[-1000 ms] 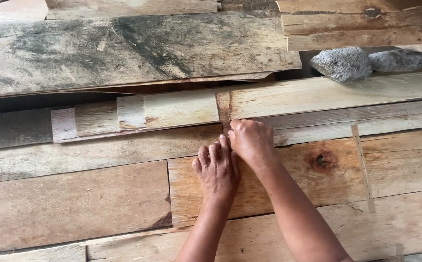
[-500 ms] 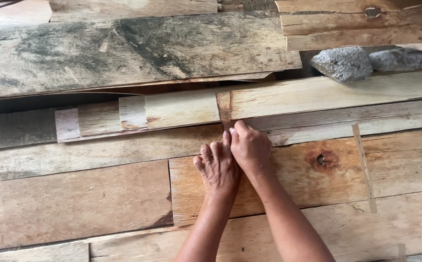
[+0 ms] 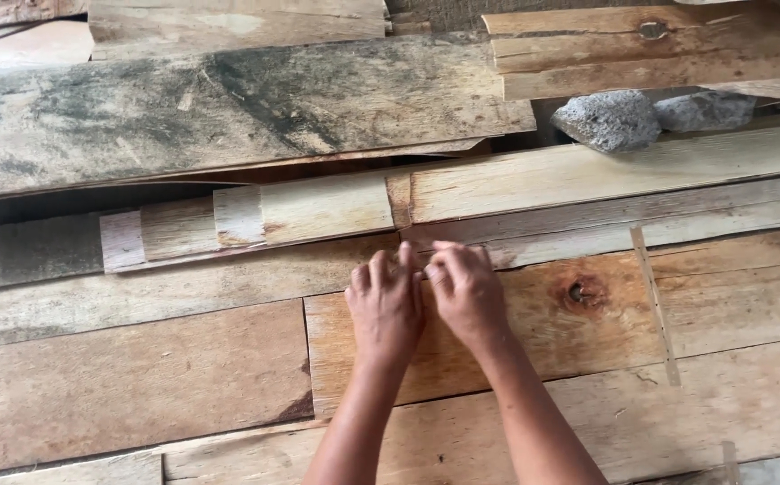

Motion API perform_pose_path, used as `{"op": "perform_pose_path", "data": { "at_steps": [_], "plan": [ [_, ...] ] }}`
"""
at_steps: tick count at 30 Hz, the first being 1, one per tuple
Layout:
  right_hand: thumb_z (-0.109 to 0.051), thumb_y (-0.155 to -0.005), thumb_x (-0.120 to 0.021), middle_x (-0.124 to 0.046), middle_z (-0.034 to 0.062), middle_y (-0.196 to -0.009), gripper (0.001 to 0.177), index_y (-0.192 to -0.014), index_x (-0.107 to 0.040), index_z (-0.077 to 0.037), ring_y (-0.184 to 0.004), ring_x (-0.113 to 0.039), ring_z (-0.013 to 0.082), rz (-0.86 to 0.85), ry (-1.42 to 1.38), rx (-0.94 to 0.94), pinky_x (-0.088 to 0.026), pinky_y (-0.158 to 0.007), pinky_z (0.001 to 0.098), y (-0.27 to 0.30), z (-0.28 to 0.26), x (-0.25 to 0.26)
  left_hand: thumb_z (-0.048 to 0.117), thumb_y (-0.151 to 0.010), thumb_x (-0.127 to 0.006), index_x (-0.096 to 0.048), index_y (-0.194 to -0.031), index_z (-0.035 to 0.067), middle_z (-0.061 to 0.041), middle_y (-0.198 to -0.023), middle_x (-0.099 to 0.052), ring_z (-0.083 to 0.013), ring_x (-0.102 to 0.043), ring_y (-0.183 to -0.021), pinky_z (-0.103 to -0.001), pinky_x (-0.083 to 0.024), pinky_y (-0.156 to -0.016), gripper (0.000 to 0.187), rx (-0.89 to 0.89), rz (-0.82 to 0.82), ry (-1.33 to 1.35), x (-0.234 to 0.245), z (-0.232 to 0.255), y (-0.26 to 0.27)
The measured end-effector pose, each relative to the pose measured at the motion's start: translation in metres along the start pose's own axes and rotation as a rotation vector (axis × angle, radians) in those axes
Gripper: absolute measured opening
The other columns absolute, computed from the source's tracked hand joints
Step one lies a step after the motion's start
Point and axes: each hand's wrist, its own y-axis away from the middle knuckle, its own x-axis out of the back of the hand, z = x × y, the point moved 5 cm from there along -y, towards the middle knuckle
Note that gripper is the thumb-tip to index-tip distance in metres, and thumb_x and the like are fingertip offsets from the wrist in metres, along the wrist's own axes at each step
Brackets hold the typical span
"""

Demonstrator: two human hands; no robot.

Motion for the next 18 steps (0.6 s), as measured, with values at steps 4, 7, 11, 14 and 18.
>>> {"op": "perform_pose_path", "data": {
  "at_steps": [4, 7, 11, 14, 18],
  "plan": [
    [-0.03, -0.096, -0.066, -0.075, -0.0034, -0.118, 0.009, -0.094, -0.067, -0.021, -0.119, -0.064, 0.0212, -0.021, 0.061, 0.142, -0.055, -0.091, 0.0386, -0.003, -0.042, 0.002, 0.041, -0.098, -0.046, -0.055, -0.142, 0.028, -0.012, -0.147, -0.041, -0.0397, -0.044, -0.119, -0.049, -0.04, -0.087, 0.047, 0.018, 0.045, -0.083, -0.005, -0.013, 0.017],
    [-0.027, -0.099, -0.06, -0.077, -0.0036, -0.11, 0.008, -0.102, -0.064, -0.022, -0.125, -0.062, 0.0198, -0.056, 0.166, 0.17, -0.052, -0.091, 0.0408, -0.003, -0.048, 0.0, 0.038, -0.098, -0.046, -0.059, -0.139, 0.028, -0.012, -0.152, -0.039, -0.038, -0.042, -0.121, -0.047, -0.036, -0.089, 0.044, 0.028, 0.075, -0.11, -0.007, -0.015, 0.019],
    [-0.026, -0.099, -0.06, -0.074, 0.0016, -0.122, 0.009, -0.1, -0.064, -0.018, -0.122, -0.064, 0.0235, 0.011, 0.165, 0.105, -0.054, -0.086, 0.0412, 0.005, -0.024, -0.013, 0.034, -0.101, -0.045, -0.059, -0.141, 0.022, -0.012, -0.157, -0.037, -0.0369, -0.045, -0.126, -0.046, -0.04, -0.093, 0.044, 0.07, 0.075, -0.051, -0.009, -0.022, 0.02],
    [-0.026, -0.101, -0.058, -0.074, 0.0048, -0.123, 0.01, -0.102, -0.063, -0.018, -0.12, -0.065, 0.0262, -0.039, 0.04, -0.03, -0.054, -0.09, 0.0432, 0.008, -0.008, -0.015, 0.033, -0.102, -0.042, -0.054, -0.144, 0.023, -0.014, -0.158, -0.036, -0.0376, -0.044, -0.127, -0.046, -0.04, -0.093, 0.045, 0.054, 0.062, -0.052, -0.01, -0.023, 0.022],
    [-0.024, -0.105, -0.053, -0.073, 0.0129, -0.125, 0.011, -0.106, -0.059, -0.014, -0.119, -0.066, 0.0359, -0.161, -0.342, -0.267, -0.053, -0.095, 0.0482, -0.01, -0.021, 0.02, 0.049, -0.104, -0.032, -0.05, -0.147, 0.035, -0.011, -0.16, -0.028, -0.0416, -0.035, -0.125, -0.055, -0.034, -0.094, 0.049, 0.074, -0.121, -0.006, -0.005, -0.016, 0.009]
  ]
}}
